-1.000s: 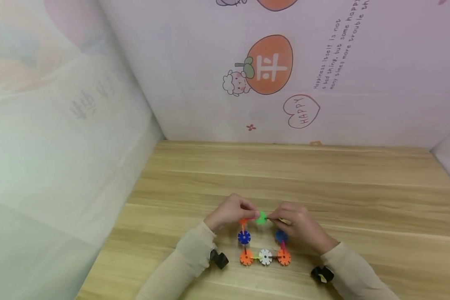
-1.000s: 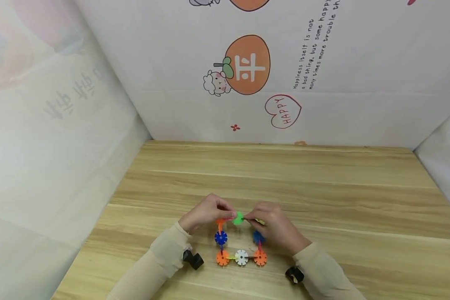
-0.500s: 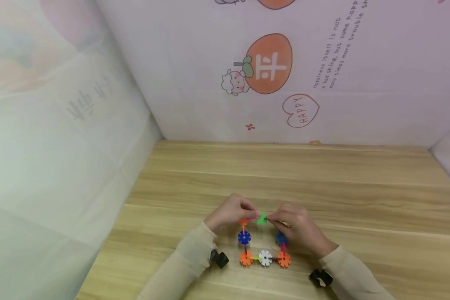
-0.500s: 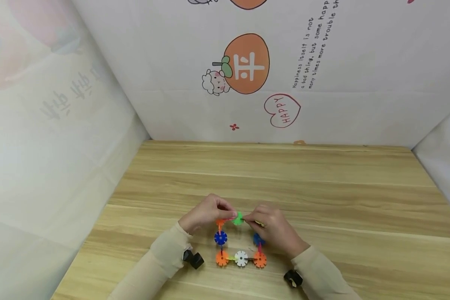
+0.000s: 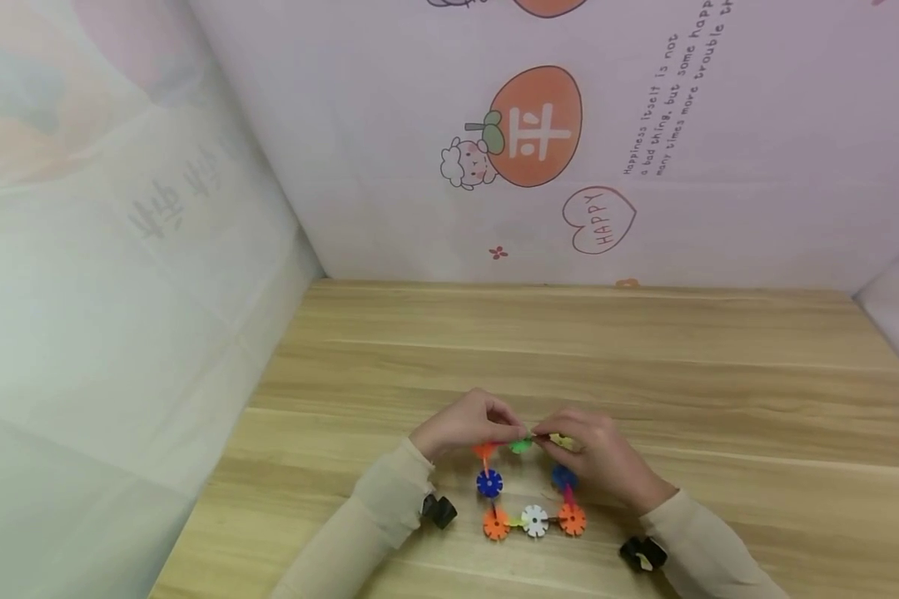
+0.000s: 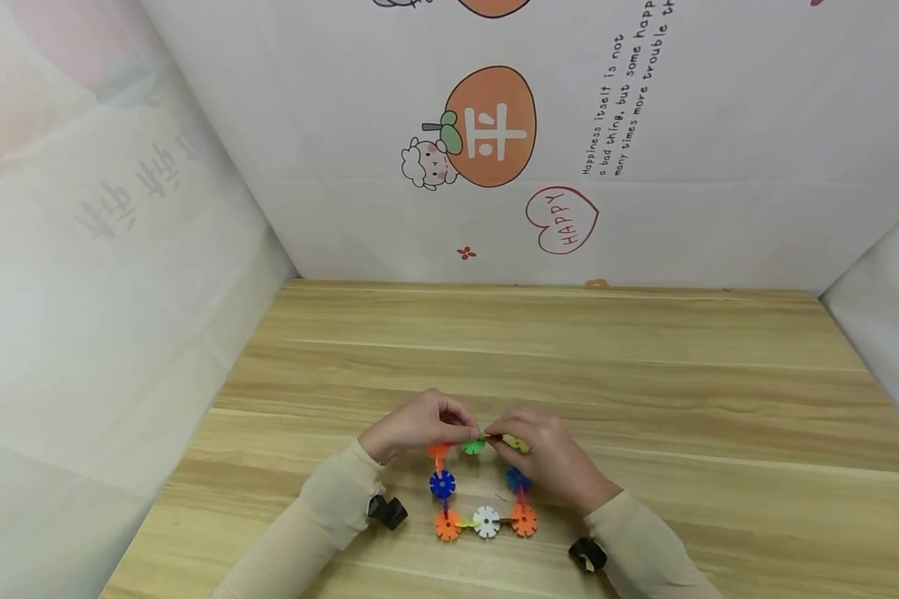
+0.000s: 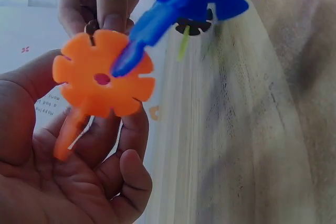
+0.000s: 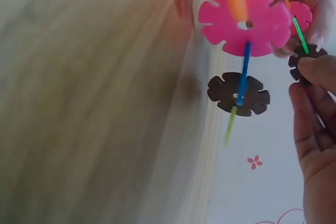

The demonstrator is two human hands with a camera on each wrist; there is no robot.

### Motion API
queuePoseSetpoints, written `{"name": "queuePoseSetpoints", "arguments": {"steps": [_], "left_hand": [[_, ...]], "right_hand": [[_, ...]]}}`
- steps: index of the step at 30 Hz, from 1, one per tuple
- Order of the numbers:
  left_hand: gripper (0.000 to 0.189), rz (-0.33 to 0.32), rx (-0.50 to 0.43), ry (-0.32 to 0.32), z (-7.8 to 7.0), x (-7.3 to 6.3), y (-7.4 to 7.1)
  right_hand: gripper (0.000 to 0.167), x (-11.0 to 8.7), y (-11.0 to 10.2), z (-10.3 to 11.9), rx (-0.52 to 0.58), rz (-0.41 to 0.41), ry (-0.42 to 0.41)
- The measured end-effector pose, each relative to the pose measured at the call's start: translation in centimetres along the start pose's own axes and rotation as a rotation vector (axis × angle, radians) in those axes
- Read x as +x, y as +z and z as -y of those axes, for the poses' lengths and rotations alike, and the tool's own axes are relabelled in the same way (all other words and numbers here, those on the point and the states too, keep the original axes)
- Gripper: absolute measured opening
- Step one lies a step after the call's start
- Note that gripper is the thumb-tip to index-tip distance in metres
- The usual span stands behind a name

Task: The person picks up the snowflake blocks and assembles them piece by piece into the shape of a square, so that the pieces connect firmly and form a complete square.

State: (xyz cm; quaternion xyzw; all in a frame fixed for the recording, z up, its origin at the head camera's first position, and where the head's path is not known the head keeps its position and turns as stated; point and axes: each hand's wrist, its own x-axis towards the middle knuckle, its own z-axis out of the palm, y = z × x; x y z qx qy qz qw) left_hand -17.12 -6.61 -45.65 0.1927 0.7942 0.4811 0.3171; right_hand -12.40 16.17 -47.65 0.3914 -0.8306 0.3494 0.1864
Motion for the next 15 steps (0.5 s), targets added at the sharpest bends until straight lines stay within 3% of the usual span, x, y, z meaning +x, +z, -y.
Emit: {"name": "queuePoseSetpoints", "arguments": {"steps": [3,10,12,15], "left_hand": [[0.014,0.0,0.006,-0.003,-0.1,-0.1,0.0],[0.011,-0.001,0.021,0.004,-0.4,-0.2,-0.1],[0.009,-0.001,0.005,0.001,-0.4,-0.2,0.0],[0.009,-0.002,-0.021,-0.003,-0.5,-0.2,0.0]], "right_hand": [[0.028,-0.5,-0.4,-0.1,-0.016,0.033,0.122],[0.021,-1.4,-1.6,-0.6,0.062,0.158,0.567],[0.024,-1.5,-1.8,-0.8,0.078,0.193,0.63],[0.026,-1.5,-1.9,-1.0,0.075,0.232,0.659]]}}
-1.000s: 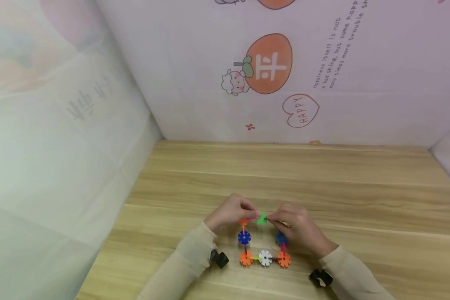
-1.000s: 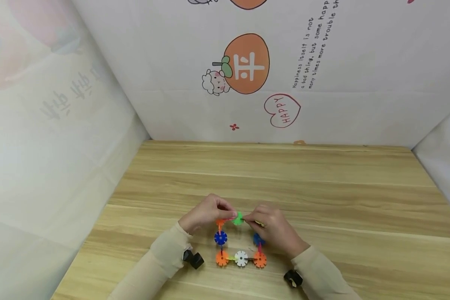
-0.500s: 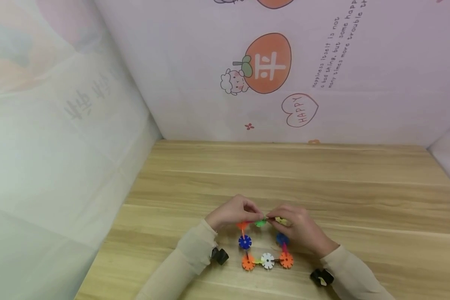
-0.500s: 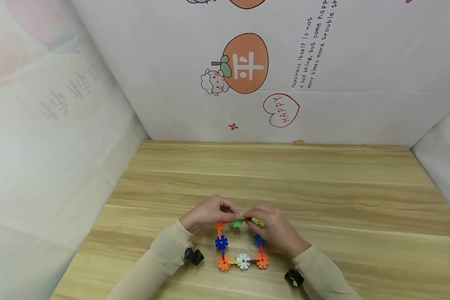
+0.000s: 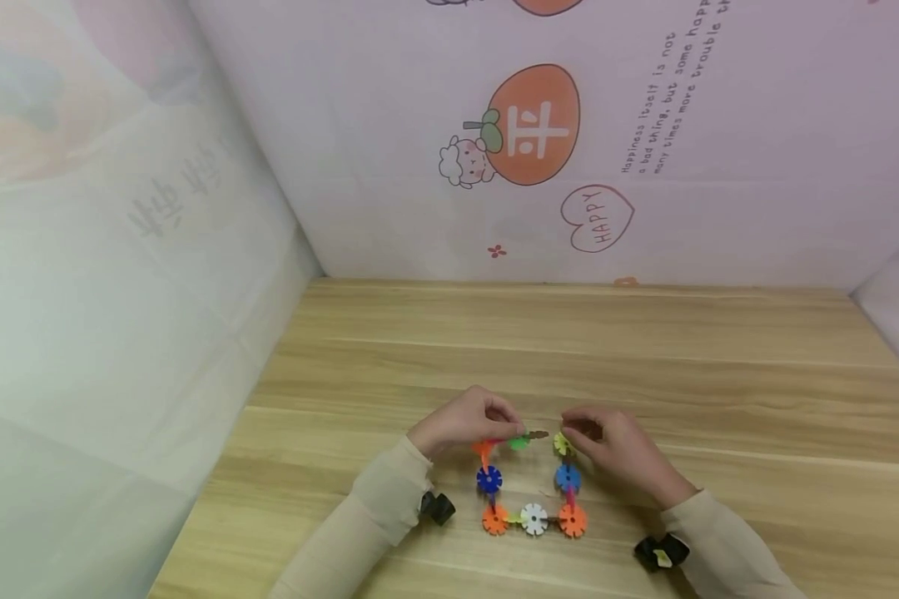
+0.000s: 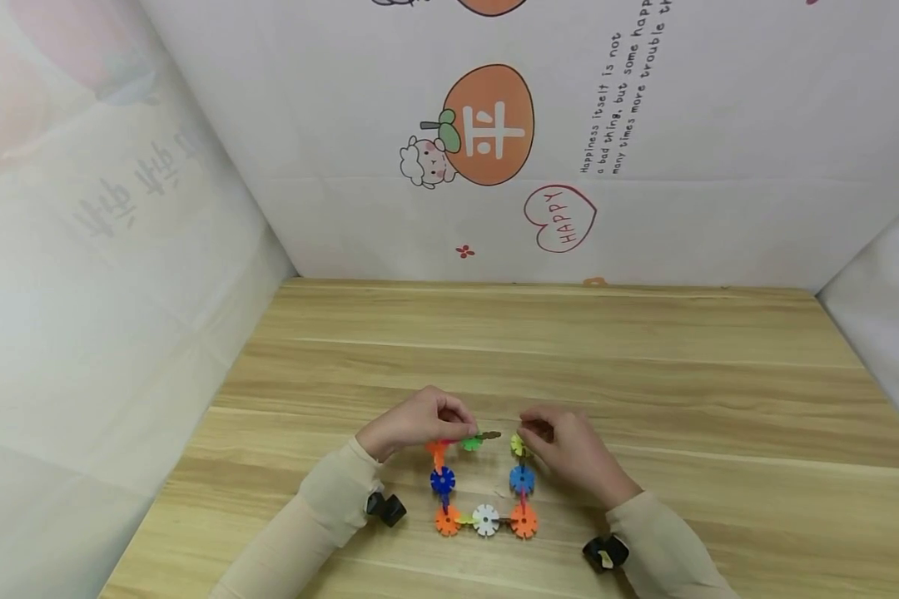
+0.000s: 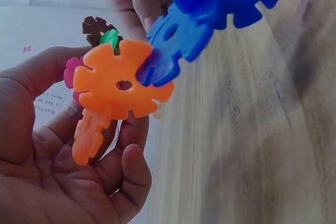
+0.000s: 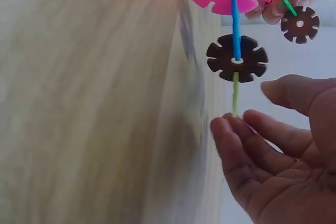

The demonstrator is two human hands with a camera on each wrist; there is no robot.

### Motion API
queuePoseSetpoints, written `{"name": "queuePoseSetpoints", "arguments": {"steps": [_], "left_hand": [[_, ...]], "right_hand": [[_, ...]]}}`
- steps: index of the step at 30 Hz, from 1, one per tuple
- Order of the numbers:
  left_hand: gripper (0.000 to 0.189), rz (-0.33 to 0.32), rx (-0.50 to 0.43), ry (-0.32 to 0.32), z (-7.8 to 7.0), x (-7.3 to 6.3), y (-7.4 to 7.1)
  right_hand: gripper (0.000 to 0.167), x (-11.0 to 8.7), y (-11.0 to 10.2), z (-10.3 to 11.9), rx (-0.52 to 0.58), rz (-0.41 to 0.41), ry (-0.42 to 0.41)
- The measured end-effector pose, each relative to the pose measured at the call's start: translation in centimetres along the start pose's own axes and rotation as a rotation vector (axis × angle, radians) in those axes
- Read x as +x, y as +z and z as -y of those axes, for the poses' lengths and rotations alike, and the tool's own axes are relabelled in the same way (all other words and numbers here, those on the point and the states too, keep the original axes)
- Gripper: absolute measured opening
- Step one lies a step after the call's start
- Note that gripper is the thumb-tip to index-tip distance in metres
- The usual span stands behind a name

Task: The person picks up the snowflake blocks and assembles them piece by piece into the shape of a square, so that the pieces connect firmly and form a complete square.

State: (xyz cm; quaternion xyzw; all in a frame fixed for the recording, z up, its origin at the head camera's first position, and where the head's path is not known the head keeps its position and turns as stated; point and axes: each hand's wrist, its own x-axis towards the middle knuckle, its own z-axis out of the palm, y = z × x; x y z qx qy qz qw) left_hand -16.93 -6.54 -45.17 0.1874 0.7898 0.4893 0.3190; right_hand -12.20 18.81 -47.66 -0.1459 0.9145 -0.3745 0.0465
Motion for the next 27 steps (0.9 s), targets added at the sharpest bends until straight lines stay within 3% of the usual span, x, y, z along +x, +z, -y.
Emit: {"name": "queuePoseSetpoints", "arguments": {"steps": [6,12,16,27], "left_hand": [[0.01,0.0,-0.023,-0.002,0.0,-0.1,0.0],[0.009,0.003,-0.016,-0.006,-0.1,-0.1,0.0],[0.008,0.015,-0.008,-0.011,-0.1,0.0,0.1],[0.007,0.041,0.02,-0.008,-0.2,0.1,0.4]], "right_hand": [[0.025,0.1,-0.3,-0.1,0.017,0.059,0.029],[0.034,0.1,-0.6,-0.3,0.249,0.182,0.191],[0.039,-0.2,-0.9,0.1,0.369,0.219,0.27],[0.038,-0.6,-1.6,0.4,0.483,0.176,0.297]]}}
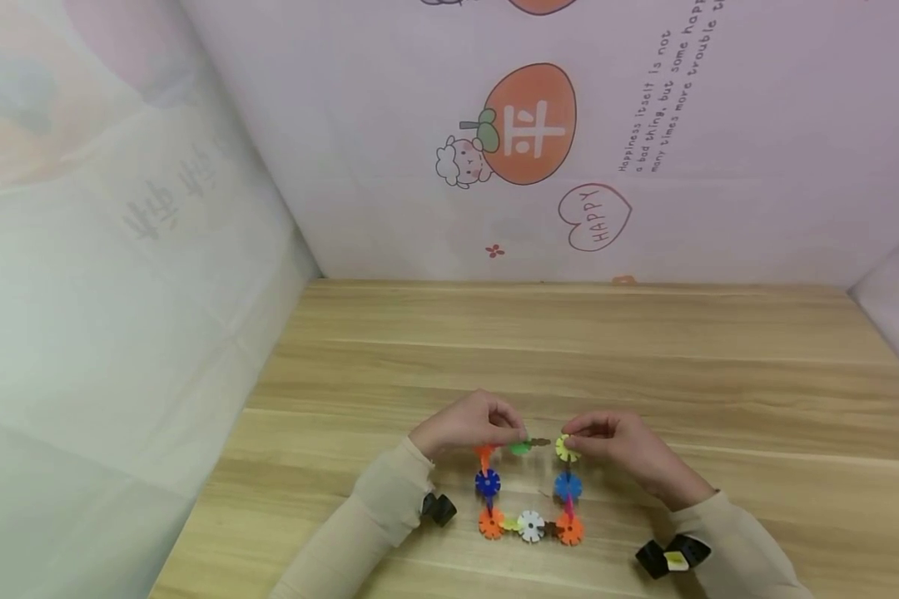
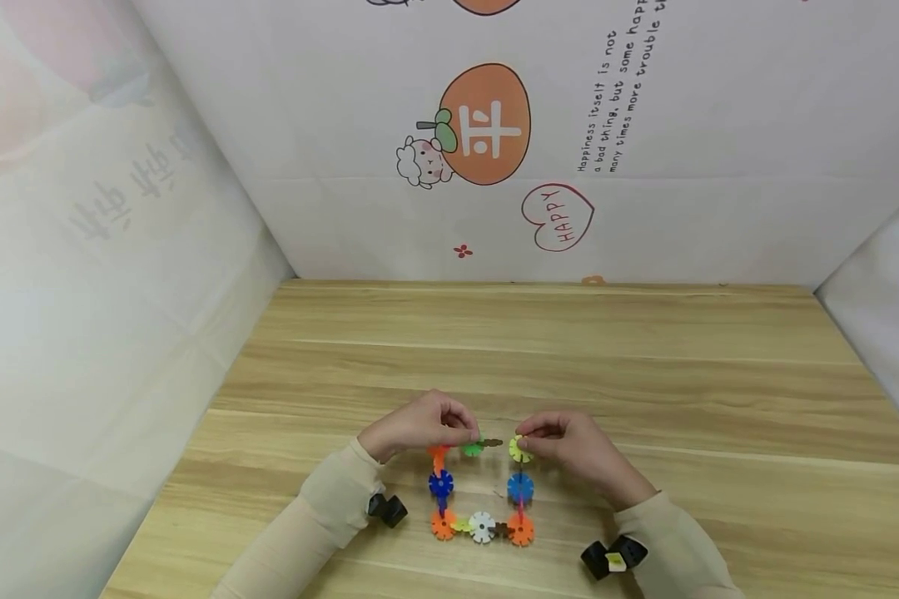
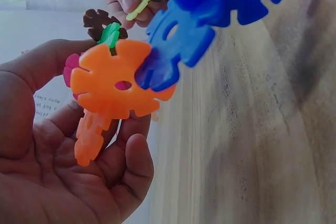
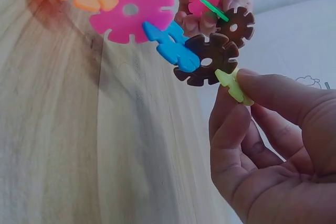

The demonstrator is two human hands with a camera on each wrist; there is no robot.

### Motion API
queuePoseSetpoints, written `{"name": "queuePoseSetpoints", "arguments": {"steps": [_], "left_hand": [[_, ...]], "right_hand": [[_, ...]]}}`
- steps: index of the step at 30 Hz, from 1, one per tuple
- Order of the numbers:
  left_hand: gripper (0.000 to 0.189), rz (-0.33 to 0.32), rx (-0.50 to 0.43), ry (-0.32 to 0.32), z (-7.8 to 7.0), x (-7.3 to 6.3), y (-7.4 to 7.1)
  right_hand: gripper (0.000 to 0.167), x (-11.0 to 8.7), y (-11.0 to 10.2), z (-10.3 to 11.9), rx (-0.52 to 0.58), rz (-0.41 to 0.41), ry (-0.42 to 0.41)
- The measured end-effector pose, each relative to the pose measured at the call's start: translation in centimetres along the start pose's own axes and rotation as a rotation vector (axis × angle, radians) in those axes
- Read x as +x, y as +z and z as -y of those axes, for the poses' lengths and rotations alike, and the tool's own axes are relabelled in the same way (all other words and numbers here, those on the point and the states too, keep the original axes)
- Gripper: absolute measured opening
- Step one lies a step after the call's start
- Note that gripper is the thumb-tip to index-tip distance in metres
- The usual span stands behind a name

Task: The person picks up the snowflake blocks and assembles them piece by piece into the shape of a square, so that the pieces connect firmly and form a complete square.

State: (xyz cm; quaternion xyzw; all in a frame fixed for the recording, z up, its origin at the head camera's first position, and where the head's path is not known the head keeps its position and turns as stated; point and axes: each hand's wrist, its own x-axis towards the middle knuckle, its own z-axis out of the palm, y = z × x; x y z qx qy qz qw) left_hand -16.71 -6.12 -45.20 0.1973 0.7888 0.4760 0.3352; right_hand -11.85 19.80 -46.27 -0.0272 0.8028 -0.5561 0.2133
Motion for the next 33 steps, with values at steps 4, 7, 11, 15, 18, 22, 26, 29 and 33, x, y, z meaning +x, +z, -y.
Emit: {"name": "queuePoseSetpoints", "arguments": {"steps": [4,7,11,15,18,22,26,29,33], "left_hand": [[0.007,0.01,0.014,0.008,-0.02,0.08,0.04],[0.007,0.021,0.026,0.02,0.0,0.18,0.07],[0.007,0.036,0.049,0.035,0.08,0.34,0.12],[0.008,0.045,0.075,0.044,0.17,0.5,0.17],[0.009,0.049,0.072,0.041,0.21,0.56,0.19],[0.009,0.044,0.056,0.033,0.27,0.48,0.22],[0.009,0.036,0.047,0.031,0.32,0.43,0.25],[0.009,0.036,0.044,0.033,0.33,0.4,0.27],[0.009,0.037,0.048,0.042,0.34,0.4,0.28]], "right_hand": [[0.036,-0.14,0.05,0.08,0.01,-0.009,-0.002],[0.036,-0.24,0.15,0.18,0.012,-0.011,-0.011],[0.034,-0.34,0.25,0.3,0.011,-0.007,-0.032],[0.033,-0.38,0.33,0.38,0.013,-0.002,-0.047],[0.032,-0.39,0.36,0.44,0.007,-0.003,-0.05],[0.03,-0.45,0.49,0.56,-0.003,-0.008,-0.06],[0.03,-0.48,0.59,0.59,-0.003,-0.015,-0.062],[0.031,-0.5,0.58,0.56,0.0,-0.015,-0.062],[0.03,-0.5,0.63,0.55,0.004,-0.01,-0.071]]}}
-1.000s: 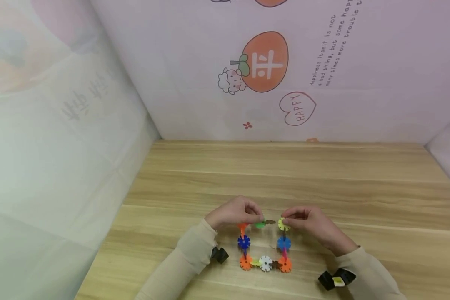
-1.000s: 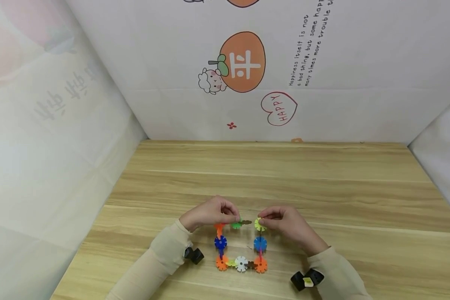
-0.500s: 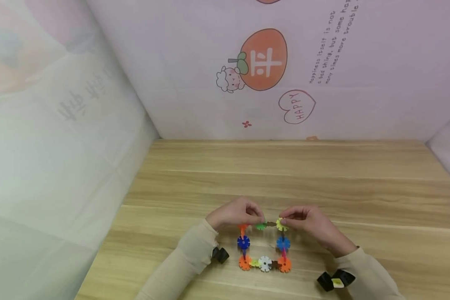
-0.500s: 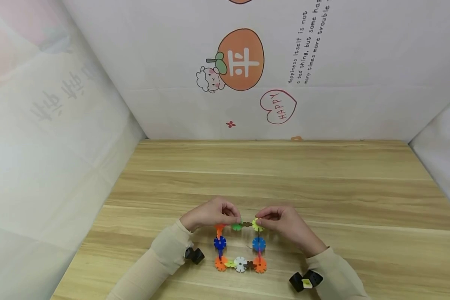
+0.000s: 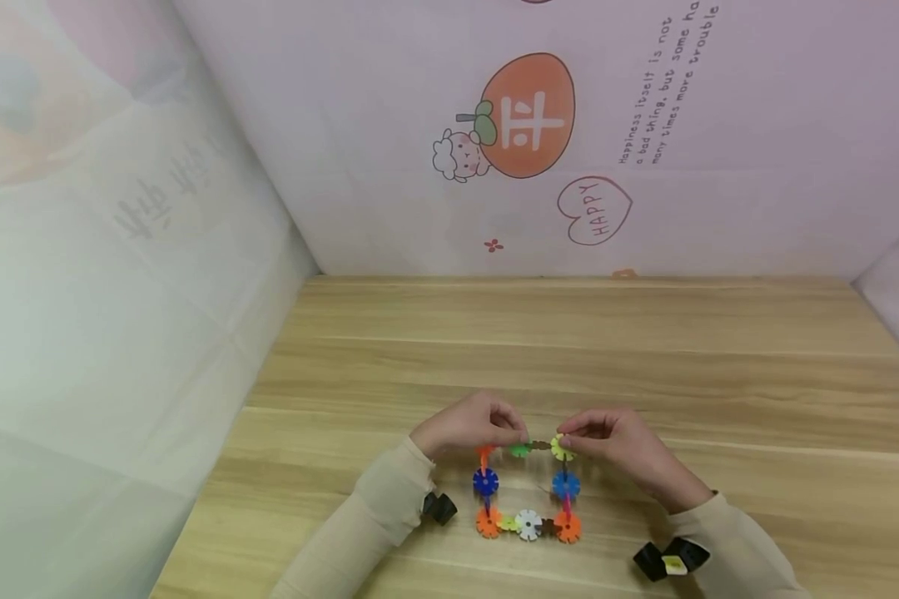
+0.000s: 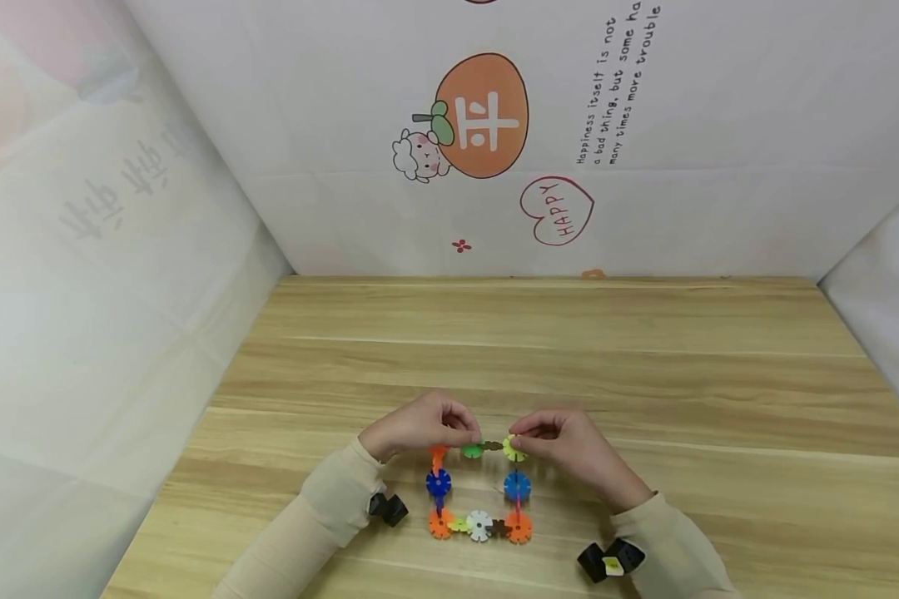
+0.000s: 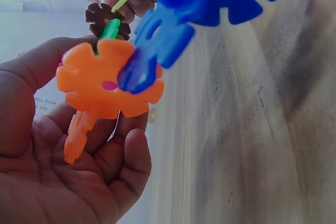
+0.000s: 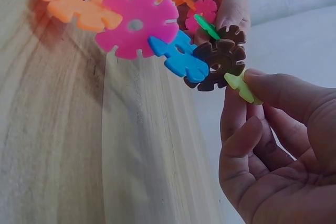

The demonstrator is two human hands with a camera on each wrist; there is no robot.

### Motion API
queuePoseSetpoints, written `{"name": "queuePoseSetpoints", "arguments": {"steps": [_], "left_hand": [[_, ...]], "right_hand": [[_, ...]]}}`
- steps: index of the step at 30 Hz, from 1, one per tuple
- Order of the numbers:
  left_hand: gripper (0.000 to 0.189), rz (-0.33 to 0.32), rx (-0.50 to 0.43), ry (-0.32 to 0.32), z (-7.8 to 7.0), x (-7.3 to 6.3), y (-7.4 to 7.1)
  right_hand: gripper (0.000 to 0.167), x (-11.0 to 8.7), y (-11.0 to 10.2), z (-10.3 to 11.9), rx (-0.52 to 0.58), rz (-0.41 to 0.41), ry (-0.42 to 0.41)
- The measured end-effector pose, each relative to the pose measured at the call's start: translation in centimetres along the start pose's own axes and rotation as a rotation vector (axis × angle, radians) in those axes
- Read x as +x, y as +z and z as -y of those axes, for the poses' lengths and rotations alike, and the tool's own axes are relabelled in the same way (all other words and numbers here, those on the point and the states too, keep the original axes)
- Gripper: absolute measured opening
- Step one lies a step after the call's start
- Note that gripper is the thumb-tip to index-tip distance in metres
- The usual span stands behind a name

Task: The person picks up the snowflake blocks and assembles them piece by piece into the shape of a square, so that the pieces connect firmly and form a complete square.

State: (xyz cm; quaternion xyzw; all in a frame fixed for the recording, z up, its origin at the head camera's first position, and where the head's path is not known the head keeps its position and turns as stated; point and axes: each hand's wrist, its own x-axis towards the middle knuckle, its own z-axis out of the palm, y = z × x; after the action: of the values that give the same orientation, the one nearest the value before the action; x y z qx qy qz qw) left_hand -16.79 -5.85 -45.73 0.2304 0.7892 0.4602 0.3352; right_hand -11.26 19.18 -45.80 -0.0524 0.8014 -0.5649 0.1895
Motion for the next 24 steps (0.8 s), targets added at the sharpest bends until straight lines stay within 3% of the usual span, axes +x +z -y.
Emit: {"name": "queuePoseSetpoints", "arguments": {"steps": [9,16,24], "left_hand": [[0.01,-0.038,-0.005,-0.024,-0.2,-0.2,0.3],[0.011,-0.117,-0.001,-0.044,-0.3,-0.2,0.7],[0.012,-0.162,-0.101,-0.077,0.2,0.3,0.9]], "right_hand": [[0.029,0.1,0.4,0.5,0.016,0.007,-0.023],[0.029,0.3,0.7,0.5,-0.025,-0.076,0.016],[0.027,0.5,1.1,0.4,-0.015,-0.132,-0.003]]}}
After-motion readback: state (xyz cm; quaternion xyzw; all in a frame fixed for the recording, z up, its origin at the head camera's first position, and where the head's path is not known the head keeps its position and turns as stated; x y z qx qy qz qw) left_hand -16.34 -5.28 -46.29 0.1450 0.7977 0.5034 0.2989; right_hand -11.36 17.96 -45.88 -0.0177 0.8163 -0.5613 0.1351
